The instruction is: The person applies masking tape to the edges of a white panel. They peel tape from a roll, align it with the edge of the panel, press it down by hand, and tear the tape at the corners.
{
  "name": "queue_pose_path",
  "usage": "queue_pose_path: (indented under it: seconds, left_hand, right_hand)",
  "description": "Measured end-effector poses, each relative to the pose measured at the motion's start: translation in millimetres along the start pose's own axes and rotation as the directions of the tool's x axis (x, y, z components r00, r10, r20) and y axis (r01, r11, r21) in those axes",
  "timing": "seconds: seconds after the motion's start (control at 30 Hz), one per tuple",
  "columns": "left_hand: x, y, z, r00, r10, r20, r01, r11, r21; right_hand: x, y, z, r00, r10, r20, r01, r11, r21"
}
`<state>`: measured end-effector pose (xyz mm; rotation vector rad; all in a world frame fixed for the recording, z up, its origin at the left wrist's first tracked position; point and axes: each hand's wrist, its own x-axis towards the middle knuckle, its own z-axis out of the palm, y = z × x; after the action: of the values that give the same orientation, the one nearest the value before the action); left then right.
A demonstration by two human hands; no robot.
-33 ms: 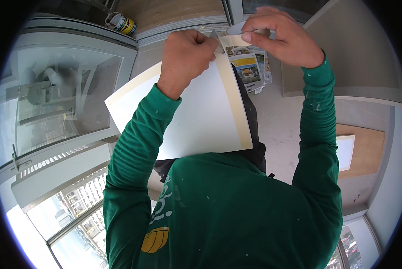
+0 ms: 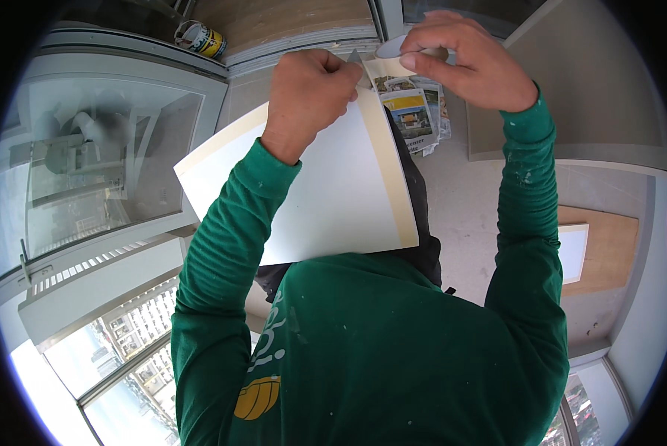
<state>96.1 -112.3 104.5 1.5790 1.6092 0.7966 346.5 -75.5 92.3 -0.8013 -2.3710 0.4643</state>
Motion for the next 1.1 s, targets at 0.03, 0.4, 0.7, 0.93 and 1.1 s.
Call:
queue_pose_path:
  seconds: [0.03,0.4,0.7,0.93,1.1]
  left_hand:
    - [-0.9,-1.3,-0.9,1.000,-0.019,0.008,0.019,1.000,0.015]
    - [3.7,-13.2,2.3,0.999,0.021,-0.038,-0.019,0.998,0.060]
    - [10.4,-25.8,6.4,0.994,0.083,-0.072,-0.074,0.990,0.122]
    - [13.6,-26.1,8.8,0.995,0.067,-0.067,-0.058,0.990,0.131]
    - [15.6,-28.6,10.8,0.996,0.057,-0.061,-0.049,0.989,0.139]
  right_hand:
    - [1.9,-0.8,1.3,1.000,-0.011,-0.002,0.011,1.000,-0.004]
    - [1.3,0.3,8.2,1.000,0.019,0.020,-0.018,0.998,-0.066]
    - [2.0,-1.4,11.3,0.999,0.008,0.053,-0.004,0.997,-0.083]
    - [15.0,-25.4,-9.6,0.998,-0.033,0.060,0.027,0.995,0.098]
    - [2.0,-8.9,8.3,0.994,-0.104,-0.028,0.101,0.991,-0.091]
